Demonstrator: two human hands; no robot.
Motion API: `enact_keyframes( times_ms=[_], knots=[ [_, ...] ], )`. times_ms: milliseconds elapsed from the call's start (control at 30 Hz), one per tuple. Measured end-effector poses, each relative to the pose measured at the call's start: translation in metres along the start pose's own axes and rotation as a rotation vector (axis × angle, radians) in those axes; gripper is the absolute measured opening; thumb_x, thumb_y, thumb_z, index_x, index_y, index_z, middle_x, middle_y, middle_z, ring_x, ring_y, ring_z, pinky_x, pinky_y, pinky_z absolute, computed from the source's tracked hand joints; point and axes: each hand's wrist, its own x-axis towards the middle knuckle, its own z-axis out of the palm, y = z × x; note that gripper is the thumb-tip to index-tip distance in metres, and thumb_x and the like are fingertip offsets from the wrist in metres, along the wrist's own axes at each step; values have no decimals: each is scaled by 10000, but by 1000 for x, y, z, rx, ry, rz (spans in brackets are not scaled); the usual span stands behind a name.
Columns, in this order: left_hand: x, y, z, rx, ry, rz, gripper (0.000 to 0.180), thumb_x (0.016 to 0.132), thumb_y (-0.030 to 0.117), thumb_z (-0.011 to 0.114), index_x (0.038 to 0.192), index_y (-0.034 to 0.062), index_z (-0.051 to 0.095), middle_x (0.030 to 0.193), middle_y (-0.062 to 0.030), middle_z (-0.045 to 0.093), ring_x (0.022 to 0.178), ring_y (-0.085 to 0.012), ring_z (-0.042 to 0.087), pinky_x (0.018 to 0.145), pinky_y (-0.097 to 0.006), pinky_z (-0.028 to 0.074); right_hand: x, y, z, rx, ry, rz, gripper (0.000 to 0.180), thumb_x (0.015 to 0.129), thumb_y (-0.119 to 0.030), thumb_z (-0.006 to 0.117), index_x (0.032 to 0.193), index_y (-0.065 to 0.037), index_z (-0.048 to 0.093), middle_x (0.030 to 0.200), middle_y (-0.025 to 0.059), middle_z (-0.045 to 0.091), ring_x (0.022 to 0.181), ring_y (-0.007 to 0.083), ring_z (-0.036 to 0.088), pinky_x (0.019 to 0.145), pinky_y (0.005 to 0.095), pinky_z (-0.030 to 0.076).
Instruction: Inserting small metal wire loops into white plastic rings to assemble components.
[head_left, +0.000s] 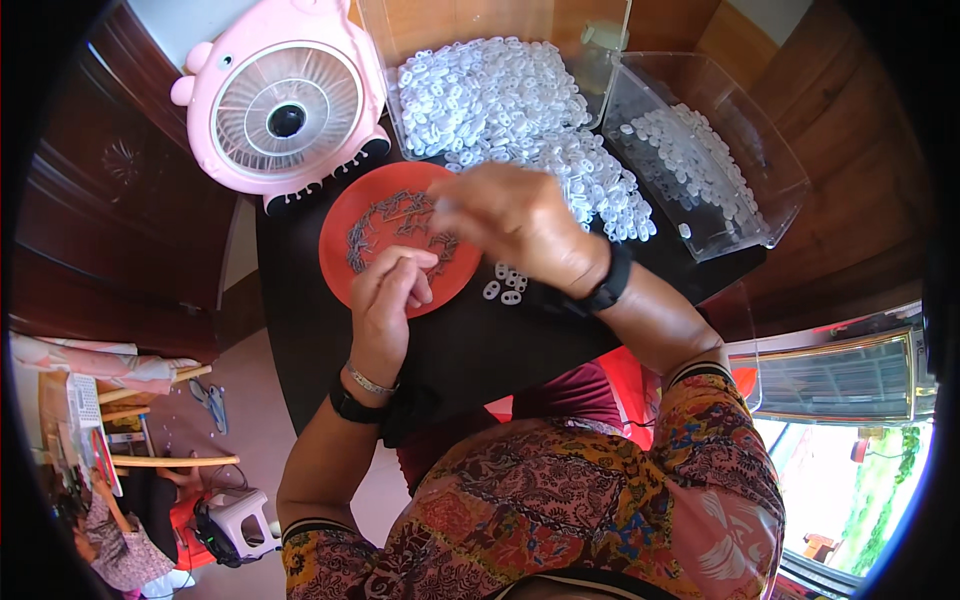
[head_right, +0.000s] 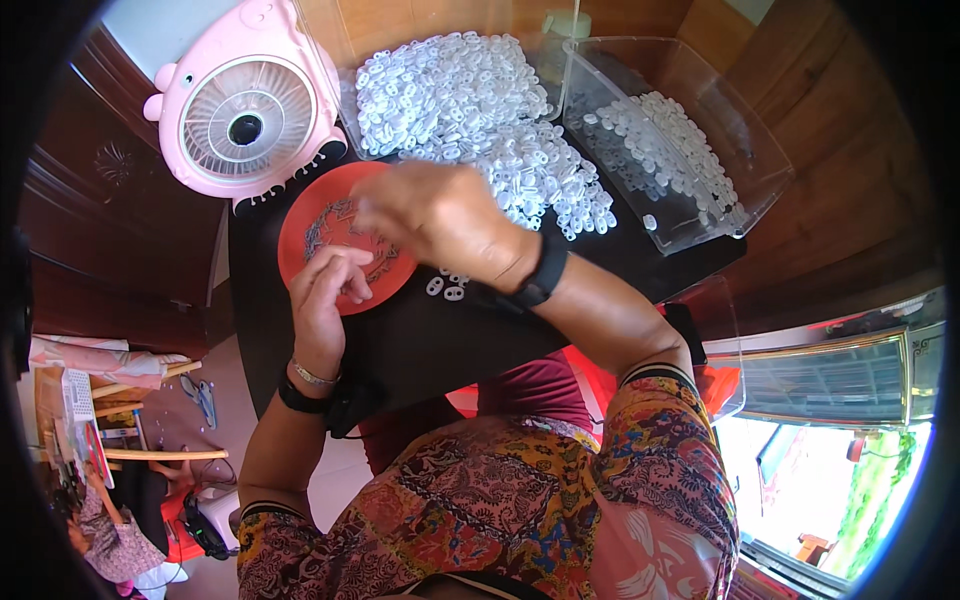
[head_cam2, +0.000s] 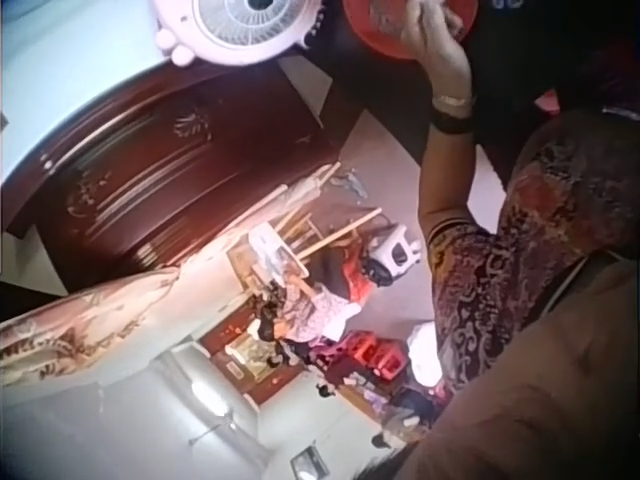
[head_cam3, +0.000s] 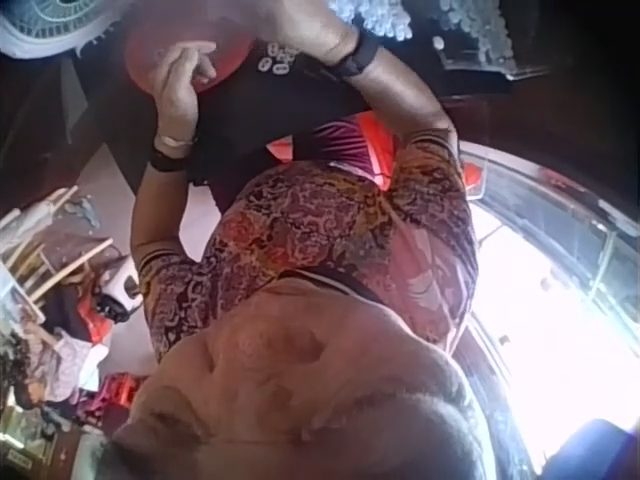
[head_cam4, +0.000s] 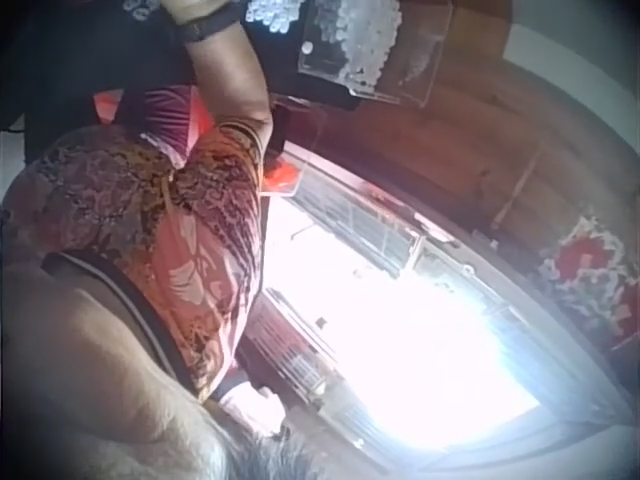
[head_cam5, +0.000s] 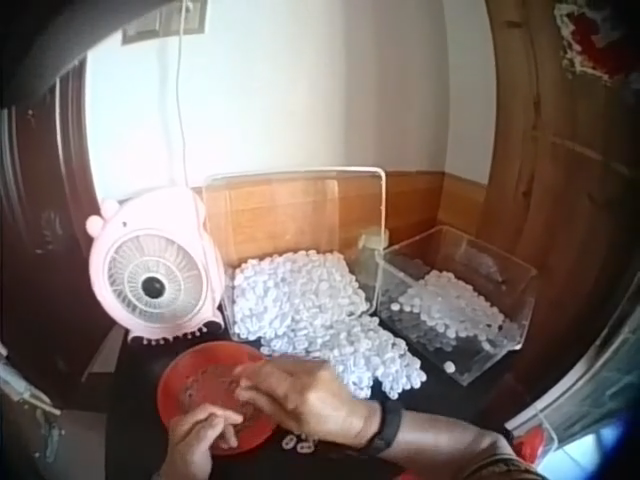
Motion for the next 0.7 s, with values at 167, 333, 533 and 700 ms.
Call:
enact_keyframes(
  times_ms=[167,333,533,700],
  knots=[
    [-4,5,-2,190,-57,-7,192,913,124,514,883,-18,640,650,-9,541,608,-71,491,567,-227,379,25,45,-92,-564,388,141,188,823,-124,710,999,-60,701,847,67,695,683,121,647,602,241,497],
    [1,4,1,197,-130,-9,157,892,117,551,889,-16,635,672,-17,566,616,-79,509,575,-234,393,29,84,-182,-1162,365,374,295,887,-294,604,1130,-137,662,1012,81,681,913,234,647,812,365,495],
    [-4,14,-3,396,-325,161,163,794,121,628,910,7,638,836,-114,643,809,-271,601,741,-359,464,22,82,-109,-484,216,407,194,812,-221,663,948,-89,705,917,119,688,813,294,654,724,358,516],
    [0,8,1,526,-395,250,137,817,121,596,897,15,629,851,-112,645,865,-280,582,784,-369,449,-6,71,-37,-229,-613,321,136,739,-218,680,778,-88,673,799,77,639,773,294,602,711,392,483]
  ],
)
